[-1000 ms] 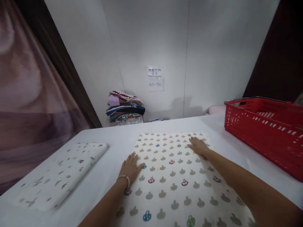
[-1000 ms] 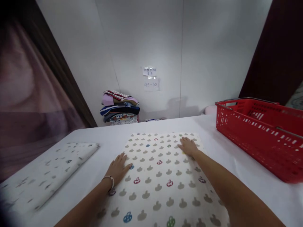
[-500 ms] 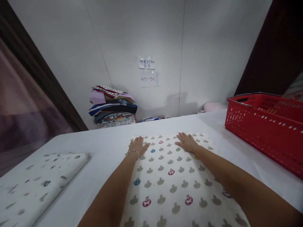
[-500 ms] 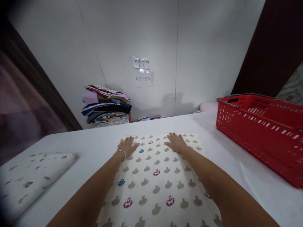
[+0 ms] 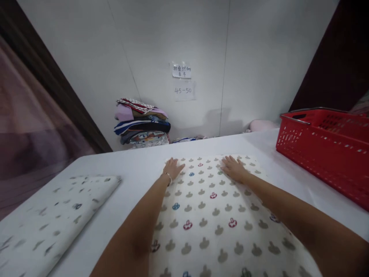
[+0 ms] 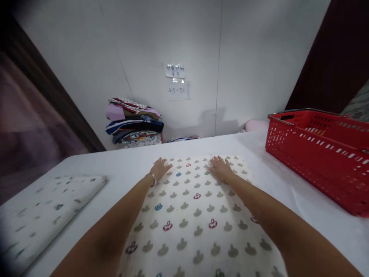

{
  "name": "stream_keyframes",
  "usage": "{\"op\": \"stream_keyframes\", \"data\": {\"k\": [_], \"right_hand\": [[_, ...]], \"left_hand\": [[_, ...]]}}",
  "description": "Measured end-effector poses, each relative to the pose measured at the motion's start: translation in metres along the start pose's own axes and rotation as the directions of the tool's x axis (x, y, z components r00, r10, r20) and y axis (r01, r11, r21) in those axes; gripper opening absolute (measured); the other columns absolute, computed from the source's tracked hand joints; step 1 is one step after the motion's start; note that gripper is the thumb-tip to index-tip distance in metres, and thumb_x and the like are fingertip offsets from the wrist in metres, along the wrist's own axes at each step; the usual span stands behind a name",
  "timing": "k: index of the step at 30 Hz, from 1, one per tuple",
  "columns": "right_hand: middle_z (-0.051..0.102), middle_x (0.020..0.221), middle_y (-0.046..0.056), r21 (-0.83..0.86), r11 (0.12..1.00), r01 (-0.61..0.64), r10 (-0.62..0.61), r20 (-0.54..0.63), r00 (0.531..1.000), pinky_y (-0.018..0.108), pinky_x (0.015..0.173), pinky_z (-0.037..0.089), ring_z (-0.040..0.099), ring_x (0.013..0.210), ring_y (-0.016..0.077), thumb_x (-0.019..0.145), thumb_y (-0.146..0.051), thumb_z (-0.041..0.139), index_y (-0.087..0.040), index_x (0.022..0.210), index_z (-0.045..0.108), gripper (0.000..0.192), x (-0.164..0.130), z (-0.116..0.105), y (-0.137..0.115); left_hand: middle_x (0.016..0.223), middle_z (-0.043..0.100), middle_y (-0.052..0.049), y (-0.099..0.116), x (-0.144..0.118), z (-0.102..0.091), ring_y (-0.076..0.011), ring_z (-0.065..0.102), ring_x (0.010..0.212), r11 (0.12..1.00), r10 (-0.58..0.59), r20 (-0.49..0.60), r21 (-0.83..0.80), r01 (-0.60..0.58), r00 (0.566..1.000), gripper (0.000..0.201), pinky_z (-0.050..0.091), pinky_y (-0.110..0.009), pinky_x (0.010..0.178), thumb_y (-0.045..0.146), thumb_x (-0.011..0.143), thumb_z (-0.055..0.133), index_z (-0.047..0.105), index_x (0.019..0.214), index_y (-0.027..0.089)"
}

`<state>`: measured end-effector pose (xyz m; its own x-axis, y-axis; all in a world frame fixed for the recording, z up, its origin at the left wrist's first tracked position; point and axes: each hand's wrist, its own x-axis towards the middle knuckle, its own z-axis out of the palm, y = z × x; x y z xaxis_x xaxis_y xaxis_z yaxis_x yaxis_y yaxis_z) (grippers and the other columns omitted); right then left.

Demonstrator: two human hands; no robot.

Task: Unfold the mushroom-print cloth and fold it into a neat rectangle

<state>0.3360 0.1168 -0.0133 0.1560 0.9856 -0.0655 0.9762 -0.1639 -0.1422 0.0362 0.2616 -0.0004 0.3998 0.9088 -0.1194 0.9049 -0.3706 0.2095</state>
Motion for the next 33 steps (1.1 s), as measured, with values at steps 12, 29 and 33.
{"op": "stream_keyframes", "data": {"k": [12, 29, 33], "right_hand": [[0.023, 0.148, 0.004, -0.085, 0.993, -0.079, 0.073, -0.072, 0.995, 0.053, 0.106, 0.018, 0.016, 0.136, 0.0254, 0.087, -0.053, 0.023, -0.026, 0.138, 0.033, 0.059, -0.115, 0.029, 0.083], [0.024, 0.148, 0.006, -0.075, 0.997, 0.011, -0.014, -0.039, 0.999, 0.053, 0.106, 0.018, 0.017, 0.136, 0.0247, 0.087, -0.055, 0.019, -0.024, 0.138, 0.033, 0.061, -0.192, 0.035, 0.068], [0.022, 0.148, 0.007, -0.080, 0.997, -0.005, 0.000, -0.068, 0.998, 0.056, 0.105, 0.019, 0.015, 0.136, 0.0271, 0.087, -0.054, 0.021, -0.024, 0.140, 0.031, 0.062, -0.206, 0.030, 0.075]], "left_hand": [[0.151, 0.005, -0.002, -0.057, -0.129, 0.021, -0.0239, 0.004, 0.139, 0.997, 0.018, 0.036, 0.069, -0.021, 0.999, 0.078, 0.008, -0.048, 0.111, 0.067, 0.081, 0.018, 0.017, 0.143, 0.020], [0.151, 0.006, -0.003, -0.046, -0.239, 0.025, -0.0207, 0.010, 0.138, 0.997, -0.071, 0.039, 0.029, 0.070, 0.997, 0.068, 0.012, -0.046, 0.110, 0.061, 0.085, 0.021, 0.019, 0.142, 0.025], [0.152, 0.005, -0.001, -0.046, -0.259, 0.024, -0.0202, 0.008, 0.138, 0.996, -0.086, 0.003, 0.033, 0.086, 0.996, 0.067, 0.010, -0.046, 0.110, 0.061, 0.084, 0.021, 0.018, 0.142, 0.028]]}}
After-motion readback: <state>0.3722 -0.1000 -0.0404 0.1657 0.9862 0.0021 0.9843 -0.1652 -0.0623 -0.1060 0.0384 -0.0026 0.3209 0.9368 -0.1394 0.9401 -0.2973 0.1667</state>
